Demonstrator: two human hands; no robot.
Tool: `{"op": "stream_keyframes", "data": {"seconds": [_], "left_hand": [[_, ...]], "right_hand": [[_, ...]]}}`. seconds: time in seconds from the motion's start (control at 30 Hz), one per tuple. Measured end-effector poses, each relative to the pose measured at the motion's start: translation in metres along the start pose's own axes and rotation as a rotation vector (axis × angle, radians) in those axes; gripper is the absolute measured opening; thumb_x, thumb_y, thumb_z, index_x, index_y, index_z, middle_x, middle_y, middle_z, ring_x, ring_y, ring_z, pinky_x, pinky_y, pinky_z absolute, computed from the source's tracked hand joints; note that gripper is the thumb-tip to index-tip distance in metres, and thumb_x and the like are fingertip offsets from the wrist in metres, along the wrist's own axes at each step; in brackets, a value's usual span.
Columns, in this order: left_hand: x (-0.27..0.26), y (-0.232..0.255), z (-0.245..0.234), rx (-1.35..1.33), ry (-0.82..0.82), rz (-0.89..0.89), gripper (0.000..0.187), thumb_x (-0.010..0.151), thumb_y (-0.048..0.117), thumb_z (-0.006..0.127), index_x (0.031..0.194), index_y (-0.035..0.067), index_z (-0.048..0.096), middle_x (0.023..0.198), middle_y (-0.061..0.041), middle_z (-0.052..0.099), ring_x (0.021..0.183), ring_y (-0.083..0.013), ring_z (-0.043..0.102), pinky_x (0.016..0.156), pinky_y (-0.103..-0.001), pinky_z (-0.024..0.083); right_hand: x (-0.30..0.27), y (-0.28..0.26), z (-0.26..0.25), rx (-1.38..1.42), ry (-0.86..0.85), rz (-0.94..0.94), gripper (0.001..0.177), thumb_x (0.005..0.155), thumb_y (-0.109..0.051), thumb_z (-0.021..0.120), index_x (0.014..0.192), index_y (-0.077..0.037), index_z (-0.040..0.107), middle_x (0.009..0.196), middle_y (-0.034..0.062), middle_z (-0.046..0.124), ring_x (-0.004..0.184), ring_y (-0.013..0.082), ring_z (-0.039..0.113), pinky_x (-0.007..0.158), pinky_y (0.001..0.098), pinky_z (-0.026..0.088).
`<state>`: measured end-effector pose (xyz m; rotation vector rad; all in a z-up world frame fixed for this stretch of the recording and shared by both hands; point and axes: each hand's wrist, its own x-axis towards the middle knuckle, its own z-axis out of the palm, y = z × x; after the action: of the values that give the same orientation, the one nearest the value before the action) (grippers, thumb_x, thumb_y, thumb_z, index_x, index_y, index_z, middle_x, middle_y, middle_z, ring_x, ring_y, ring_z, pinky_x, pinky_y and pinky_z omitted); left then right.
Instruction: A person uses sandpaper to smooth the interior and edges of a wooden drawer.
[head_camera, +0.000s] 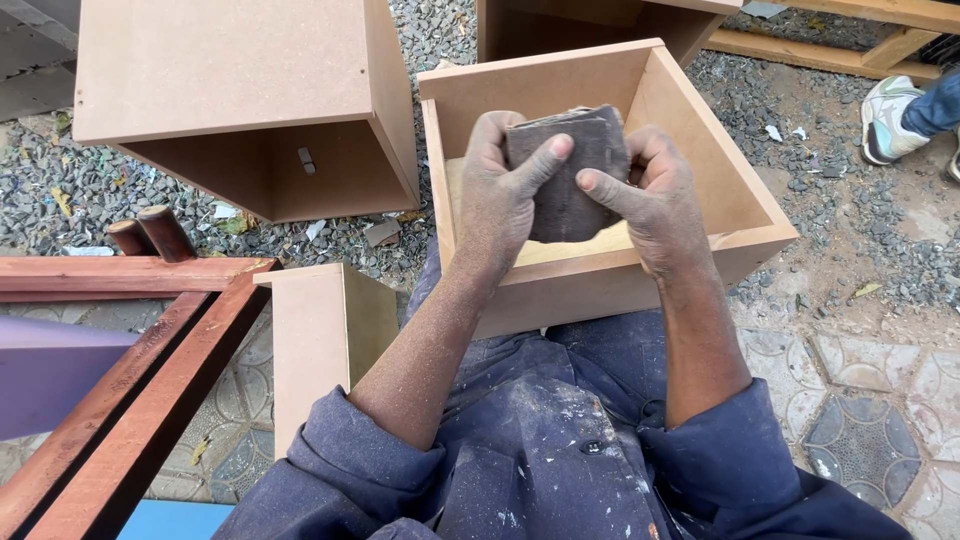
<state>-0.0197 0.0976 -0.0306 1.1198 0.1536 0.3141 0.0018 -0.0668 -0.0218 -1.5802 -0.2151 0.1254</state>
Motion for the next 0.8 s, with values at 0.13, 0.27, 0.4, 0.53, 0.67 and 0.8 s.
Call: {"op": "stream_keyframes", "data": {"seconds": [0.13, 0.27, 0.4, 0.53, 0.67, 0.8], "left_hand": [[0.003, -0.012, 0.004, -0.162, -0.149, -0.047, 0.036, 0.083, 0.016, 0.086, 0.101, 0.013, 0.055, 0.076, 0.001, 0.053, 0.067, -0.0091, 0.066, 0.059, -0.019, 0.055], [0.000, -0.009, -0.001, 0.061, -0.211, -0.039, 0.042, 0.084, 0.031, 0.086, 0.109, 0.015, 0.057, 0.084, 0.002, 0.055, 0.079, -0.0068, 0.057, 0.068, -0.022, 0.047], [0.000, -0.016, -0.012, 0.515, -0.289, -0.164, 0.077, 0.091, 0.057, 0.071, 0.143, 0.006, 0.046, 0.099, -0.011, 0.065, 0.087, -0.0183, 0.071, 0.079, -0.037, 0.061], [-0.022, 0.040, -0.006, 0.893, -0.618, -0.309, 0.088, 0.092, 0.047, 0.066, 0.156, -0.002, 0.031, 0.129, -0.027, 0.065, 0.118, -0.0417, 0.069, 0.100, -0.056, 0.055], [-0.021, 0.028, -0.004, 1.317, -1.088, -0.283, 0.048, 0.095, 0.056, 0.058, 0.087, 0.008, 0.059, 0.087, -0.011, 0.071, 0.078, -0.0290, 0.062, 0.070, -0.045, 0.044], [-0.025, 0.017, 0.000, 1.379, -1.079, -0.170, 0.047, 0.101, 0.051, 0.060, 0.088, 0.006, 0.060, 0.090, -0.015, 0.071, 0.079, -0.0361, 0.063, 0.068, -0.050, 0.045]], "right_hand": [[-0.014, -0.044, 0.015, 0.188, -0.142, 0.027, 0.040, 0.080, -0.004, 0.086, 0.107, -0.007, 0.057, 0.092, 0.0015, 0.060, 0.084, 0.0060, 0.063, 0.077, 0.0219, 0.057], [-0.018, -0.040, 0.017, 0.178, -0.207, 0.124, 0.027, 0.085, 0.002, 0.080, 0.104, -0.010, 0.065, 0.094, -0.0024, 0.064, 0.086, 0.0053, 0.065, 0.081, 0.0241, 0.059], [-0.015, -0.041, 0.019, 0.045, -0.152, 0.082, 0.014, 0.097, -0.006, 0.072, 0.110, -0.004, 0.069, 0.095, 0.0063, 0.069, 0.086, 0.0110, 0.065, 0.078, 0.0322, 0.062], [-0.008, 0.002, -0.004, 0.101, 0.117, -0.070, 0.033, 0.097, -0.008, 0.074, 0.127, -0.007, 0.061, 0.116, 0.0098, 0.069, 0.102, 0.0178, 0.068, 0.086, 0.0381, 0.064], [-0.050, -0.026, -0.040, 0.100, 0.296, -0.359, 0.055, 0.102, 0.003, 0.059, 0.148, -0.018, 0.035, 0.144, 0.0220, 0.056, 0.130, 0.0389, 0.063, 0.110, 0.0529, 0.061], [-0.089, -0.007, -0.109, -0.300, 0.488, -0.566, 0.057, 0.101, 0.013, 0.046, 0.154, -0.003, 0.032, 0.160, 0.0192, 0.041, 0.148, 0.0374, 0.045, 0.129, 0.0512, 0.038]]}}
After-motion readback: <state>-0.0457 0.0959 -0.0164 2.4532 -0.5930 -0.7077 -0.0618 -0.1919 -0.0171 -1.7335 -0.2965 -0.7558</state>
